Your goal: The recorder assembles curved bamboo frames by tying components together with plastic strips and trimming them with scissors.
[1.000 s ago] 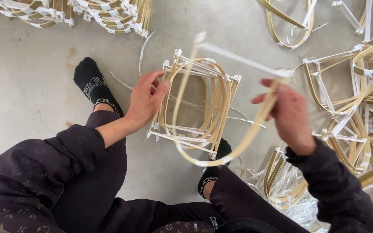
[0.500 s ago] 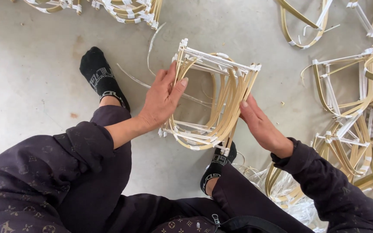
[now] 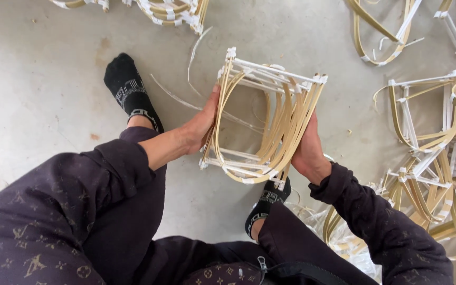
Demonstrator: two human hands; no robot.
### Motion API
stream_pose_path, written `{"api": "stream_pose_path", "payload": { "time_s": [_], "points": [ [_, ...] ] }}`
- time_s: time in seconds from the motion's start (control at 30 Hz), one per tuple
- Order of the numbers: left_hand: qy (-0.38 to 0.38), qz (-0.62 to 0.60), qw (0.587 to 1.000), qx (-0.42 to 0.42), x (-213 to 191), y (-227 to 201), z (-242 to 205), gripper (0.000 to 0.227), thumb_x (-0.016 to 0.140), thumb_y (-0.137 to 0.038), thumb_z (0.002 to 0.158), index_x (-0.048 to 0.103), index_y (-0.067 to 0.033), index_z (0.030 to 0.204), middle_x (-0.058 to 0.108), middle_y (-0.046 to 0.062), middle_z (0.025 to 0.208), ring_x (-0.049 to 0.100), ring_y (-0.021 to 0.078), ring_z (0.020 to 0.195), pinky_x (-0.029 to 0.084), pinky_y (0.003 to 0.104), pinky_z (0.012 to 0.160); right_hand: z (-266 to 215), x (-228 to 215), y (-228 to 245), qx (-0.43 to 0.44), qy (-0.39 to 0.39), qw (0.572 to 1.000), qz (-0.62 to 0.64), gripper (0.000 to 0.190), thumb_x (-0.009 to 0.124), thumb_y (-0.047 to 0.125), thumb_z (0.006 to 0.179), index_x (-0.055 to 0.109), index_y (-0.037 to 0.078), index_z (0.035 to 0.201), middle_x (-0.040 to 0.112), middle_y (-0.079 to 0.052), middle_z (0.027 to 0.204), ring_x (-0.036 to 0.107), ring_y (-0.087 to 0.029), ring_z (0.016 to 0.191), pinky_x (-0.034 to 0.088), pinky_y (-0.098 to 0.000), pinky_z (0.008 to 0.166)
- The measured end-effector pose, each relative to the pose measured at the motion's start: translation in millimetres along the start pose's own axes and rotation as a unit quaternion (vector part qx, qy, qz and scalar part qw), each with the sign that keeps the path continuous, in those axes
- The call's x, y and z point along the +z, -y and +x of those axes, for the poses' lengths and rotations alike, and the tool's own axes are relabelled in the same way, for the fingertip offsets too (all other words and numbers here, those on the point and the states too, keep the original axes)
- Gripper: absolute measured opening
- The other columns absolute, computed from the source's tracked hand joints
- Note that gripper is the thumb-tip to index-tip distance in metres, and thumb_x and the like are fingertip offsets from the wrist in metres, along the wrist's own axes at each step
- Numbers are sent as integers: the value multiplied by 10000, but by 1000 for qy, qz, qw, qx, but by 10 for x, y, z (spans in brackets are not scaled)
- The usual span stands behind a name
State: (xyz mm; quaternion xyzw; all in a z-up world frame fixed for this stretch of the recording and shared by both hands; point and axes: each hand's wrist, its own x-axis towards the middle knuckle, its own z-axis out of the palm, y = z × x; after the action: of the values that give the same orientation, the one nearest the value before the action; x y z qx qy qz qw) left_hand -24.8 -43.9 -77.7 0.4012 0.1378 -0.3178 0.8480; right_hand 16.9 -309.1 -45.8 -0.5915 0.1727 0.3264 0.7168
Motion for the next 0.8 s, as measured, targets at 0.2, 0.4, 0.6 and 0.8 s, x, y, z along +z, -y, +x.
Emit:
{"api": "stream_pose_path", "payload": {
  "time_s": [0.2, 0.4, 0.6, 0.8],
  "points": [
    [-30, 55, 998, -2, -122, -77, -77, 917, 118, -778, 899, 172, -223, 1628, 394, 78, 1629, 400, 222, 1495, 379, 368, 1153, 73, -173, 76, 70, 48, 996, -16, 836, 194, 728, 951, 389, 162, 1535, 538, -37, 1442, 540, -186, 1263, 454, -405, 1084],
    [-104, 119, 983, -89, -434, 289, 228, 1015, 73, -859, 802, 179, -286, 1634, 313, 41, 1662, 270, 238, 1518, 264, 443, 1203, 501, -661, -520, 51, 55, 997, 9, 718, 320, 658, 1017, 482, 102, 1442, 606, -63, 1304, 612, -174, 1130, 531, -360, 950],
    [-62, 106, 988, -97, -314, 195, 179, 960, 74, -825, 799, 138, -317, 1611, 314, 17, 1652, 328, 207, 1512, 363, 407, 1204, 818, -1165, -1091, 65, 86, 994, -10, 476, 520, 493, 1094, 586, 56, 1274, 638, -92, 1088, 654, -176, 905, 586, -355, 762],
    [-56, 55, 990, -113, -263, 65, 60, 876, 178, -735, 890, 329, -198, 1566, 540, 118, 1498, 543, 261, 1415, 443, 397, 1109, 570, -760, -790, 131, 56, 987, -79, 565, 453, 560, 1034, 570, 80, 1308, 634, -54, 1126, 656, -136, 976, 598, -321, 834]
  ]
}}
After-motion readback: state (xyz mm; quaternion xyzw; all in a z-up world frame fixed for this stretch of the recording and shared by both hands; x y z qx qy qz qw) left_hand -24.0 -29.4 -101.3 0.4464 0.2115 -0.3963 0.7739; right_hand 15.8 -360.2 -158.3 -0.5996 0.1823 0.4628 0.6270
